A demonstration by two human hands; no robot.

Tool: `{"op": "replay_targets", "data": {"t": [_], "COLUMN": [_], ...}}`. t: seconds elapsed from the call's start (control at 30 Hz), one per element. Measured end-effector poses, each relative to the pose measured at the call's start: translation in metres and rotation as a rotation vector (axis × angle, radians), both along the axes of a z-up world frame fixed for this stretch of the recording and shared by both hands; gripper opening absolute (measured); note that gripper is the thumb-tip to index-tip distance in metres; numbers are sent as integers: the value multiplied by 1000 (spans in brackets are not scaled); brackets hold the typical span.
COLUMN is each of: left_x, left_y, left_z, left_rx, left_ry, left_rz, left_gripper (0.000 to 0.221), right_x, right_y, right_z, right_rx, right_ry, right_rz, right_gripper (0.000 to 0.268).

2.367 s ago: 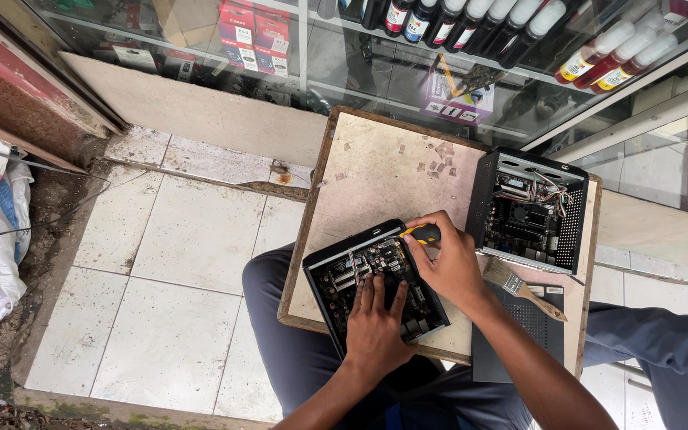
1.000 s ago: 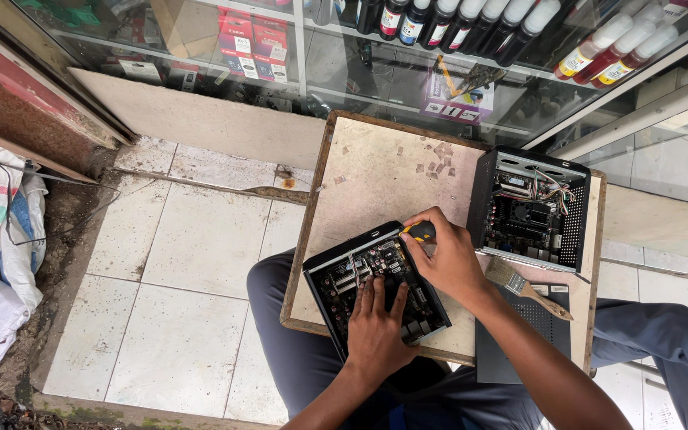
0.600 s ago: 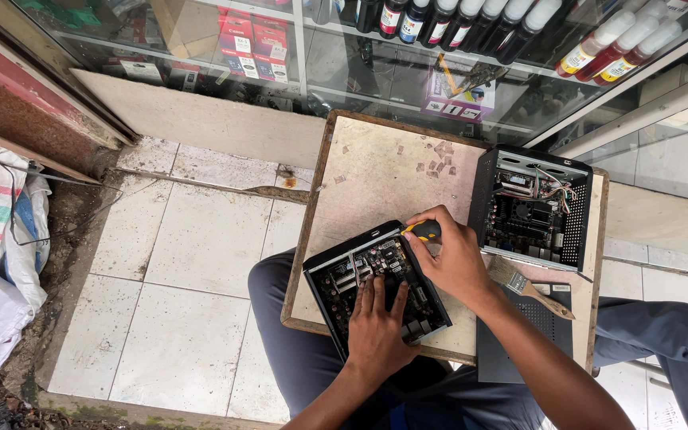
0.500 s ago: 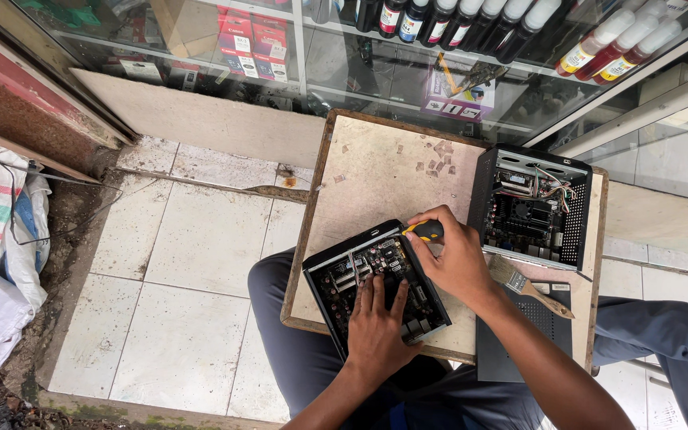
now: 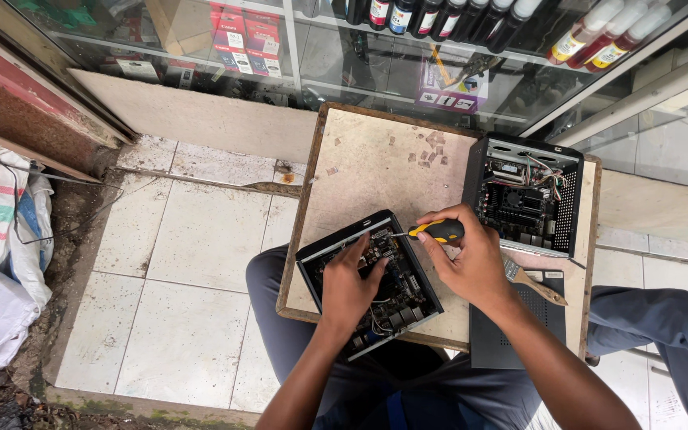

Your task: The person removes a motherboard from a computer case and places it on the table. They then use a screwdriver to tighten screws on the motherboard and connect internal cables.

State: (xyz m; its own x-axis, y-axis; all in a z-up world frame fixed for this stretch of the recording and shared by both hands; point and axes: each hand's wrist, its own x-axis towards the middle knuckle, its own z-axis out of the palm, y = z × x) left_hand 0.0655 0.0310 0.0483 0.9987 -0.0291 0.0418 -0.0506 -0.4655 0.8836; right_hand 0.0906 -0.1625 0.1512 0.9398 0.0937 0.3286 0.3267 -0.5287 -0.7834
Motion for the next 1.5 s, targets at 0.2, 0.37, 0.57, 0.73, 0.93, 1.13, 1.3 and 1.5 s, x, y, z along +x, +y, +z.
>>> {"op": "replay_targets", "data": {"t": [0.2,0.37,0.57,0.73,0.93,1.13,1.3,1.5], "left_x": [22,23,17,15,15,15,15,11], "left_y": [-7,-15,-20,-25,-29,-29,-28,-30], "left_z": [0,-17,-5,-11,-13,-9,-6,8], "left_rx": [-2,-121,-197,-225,-221,-165,-126,-130], "left_ry": [-46,-22,-7,2,3,31,52,63], "left_rz": [-73,-53,-23,-25,-21,-43,-65,-91], "left_gripper": [50,26,15,14,14,15,15,15], "right_x": [-12,-18,-25,-32,-36,-36,-38,-39], "right_y": [-3,-9,-15,-20,-28,-34,-34,-34], "right_z": [11,16,15,14,17,12,16,15], "right_rx": [56,90,104,123,127,146,163,118], "right_ry": [-11,-16,-21,-23,-31,-11,-5,-12], "right_rz": [9,19,6,1,-12,16,15,8], "right_gripper": [23,22,21,22,21,21,21,22]}}
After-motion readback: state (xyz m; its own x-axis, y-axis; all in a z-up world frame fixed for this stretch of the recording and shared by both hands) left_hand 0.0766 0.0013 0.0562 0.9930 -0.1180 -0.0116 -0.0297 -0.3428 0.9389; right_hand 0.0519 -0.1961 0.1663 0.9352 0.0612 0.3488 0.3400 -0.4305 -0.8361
